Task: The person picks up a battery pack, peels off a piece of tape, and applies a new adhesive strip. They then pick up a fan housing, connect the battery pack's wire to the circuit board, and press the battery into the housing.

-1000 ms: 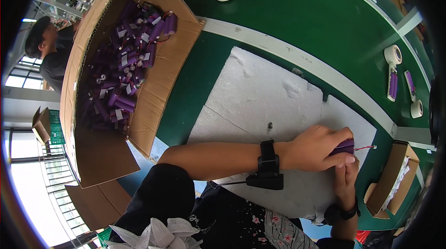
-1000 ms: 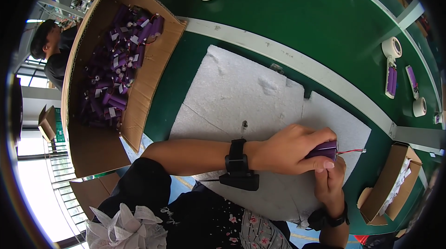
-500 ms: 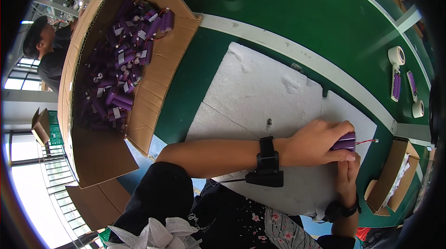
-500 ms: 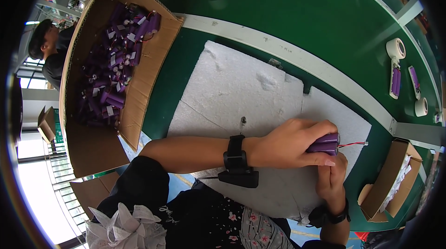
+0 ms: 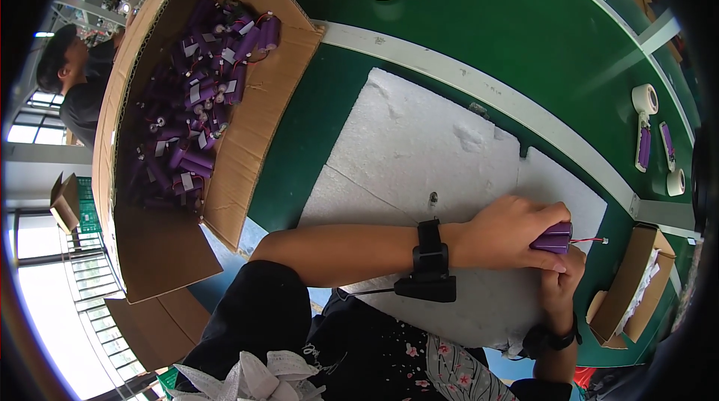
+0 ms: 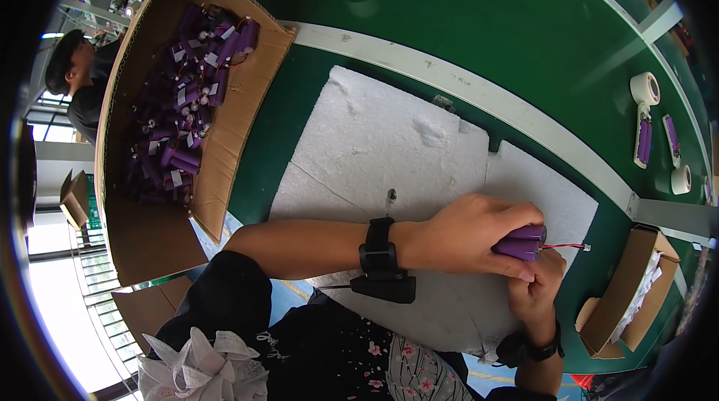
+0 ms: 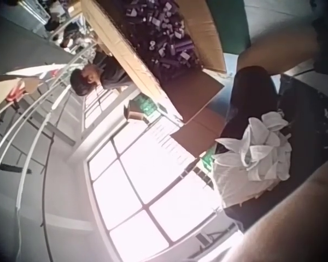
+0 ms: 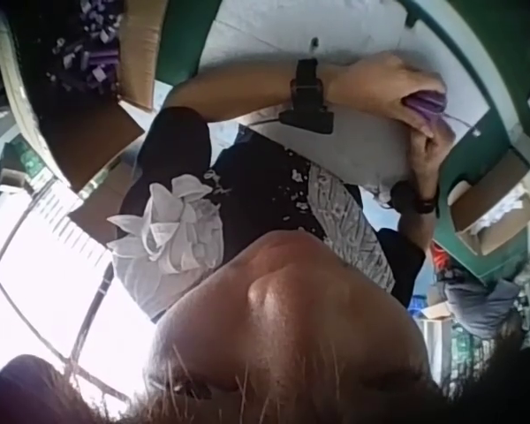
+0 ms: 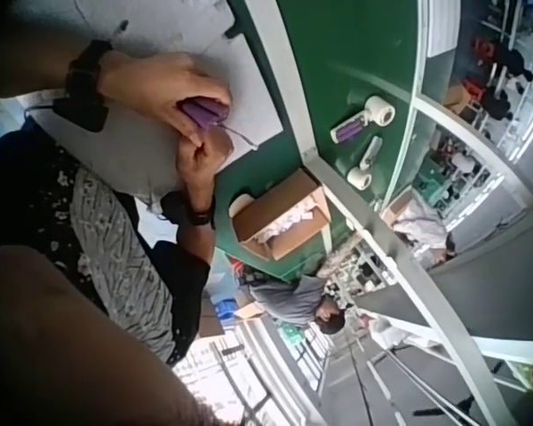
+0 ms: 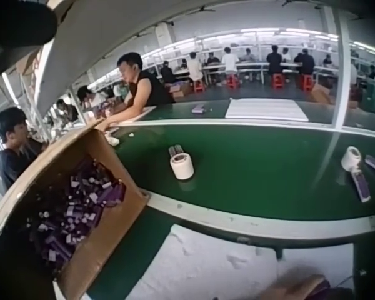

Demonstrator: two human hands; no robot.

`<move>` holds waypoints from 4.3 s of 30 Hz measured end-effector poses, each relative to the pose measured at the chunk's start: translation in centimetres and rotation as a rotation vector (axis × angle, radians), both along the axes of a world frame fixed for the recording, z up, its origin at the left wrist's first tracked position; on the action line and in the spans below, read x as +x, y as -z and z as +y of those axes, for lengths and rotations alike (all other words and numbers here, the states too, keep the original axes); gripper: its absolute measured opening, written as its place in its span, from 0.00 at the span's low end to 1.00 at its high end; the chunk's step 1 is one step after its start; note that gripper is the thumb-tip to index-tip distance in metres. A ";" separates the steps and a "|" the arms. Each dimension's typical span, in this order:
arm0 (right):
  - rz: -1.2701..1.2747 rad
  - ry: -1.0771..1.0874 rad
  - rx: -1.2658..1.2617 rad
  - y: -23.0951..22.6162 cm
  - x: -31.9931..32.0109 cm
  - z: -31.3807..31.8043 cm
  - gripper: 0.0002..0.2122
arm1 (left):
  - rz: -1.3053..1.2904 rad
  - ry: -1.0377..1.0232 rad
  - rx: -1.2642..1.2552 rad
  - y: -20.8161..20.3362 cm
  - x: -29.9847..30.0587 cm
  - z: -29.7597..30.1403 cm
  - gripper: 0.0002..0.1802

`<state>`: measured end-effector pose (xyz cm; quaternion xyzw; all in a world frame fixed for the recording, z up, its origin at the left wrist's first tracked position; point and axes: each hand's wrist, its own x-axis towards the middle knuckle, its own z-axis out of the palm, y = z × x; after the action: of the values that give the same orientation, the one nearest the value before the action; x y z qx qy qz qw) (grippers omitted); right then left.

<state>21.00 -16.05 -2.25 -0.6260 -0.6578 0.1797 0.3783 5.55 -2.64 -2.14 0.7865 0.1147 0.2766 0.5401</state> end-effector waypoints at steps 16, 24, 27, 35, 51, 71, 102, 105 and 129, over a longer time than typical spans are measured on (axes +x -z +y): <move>0.143 0.044 -0.016 -1.1 -1.3 1.3 0.08 | -0.041 0.105 -0.130 -0.4 -0.1 -0.1 0.24; 0.095 0.002 0.055 -0.6 -1.1 1.3 0.06 | -0.014 0.114 -0.016 -0.4 -0.2 0.0 0.26; 0.144 0.014 0.006 -0.6 -1.2 1.2 0.06 | 0.014 0.124 -0.007 -0.3 -0.2 0.0 0.27; 0.206 0.057 -0.012 -0.7 -1.2 1.2 0.07 | 0.007 0.141 -0.054 -0.5 -0.2 0.1 0.27; 0.218 0.087 -0.003 -0.3 -0.8 0.9 0.08 | -0.046 0.134 -0.106 -0.7 -0.1 0.2 0.22; 0.235 0.109 -0.035 -0.4 -0.7 0.6 0.08 | -0.031 0.120 -0.134 -0.5 0.0 0.0 0.26; 0.288 0.098 -0.051 -0.7 -1.0 0.9 0.06 | -0.064 0.079 -0.114 -0.4 0.0 -0.1 0.20; 0.271 0.094 -0.050 -0.9 -1.1 1.2 0.06 | -0.087 0.064 -0.121 -0.4 0.0 -0.1 0.19; 0.212 0.051 -0.032 -0.6 -0.8 1.0 0.06 | -0.101 0.082 -0.080 -0.3 -0.1 -0.1 0.19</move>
<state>20.18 -15.06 -1.69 -0.6260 -0.5952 0.2457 0.4400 5.46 -2.70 -1.89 0.7533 0.0661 0.2888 0.5872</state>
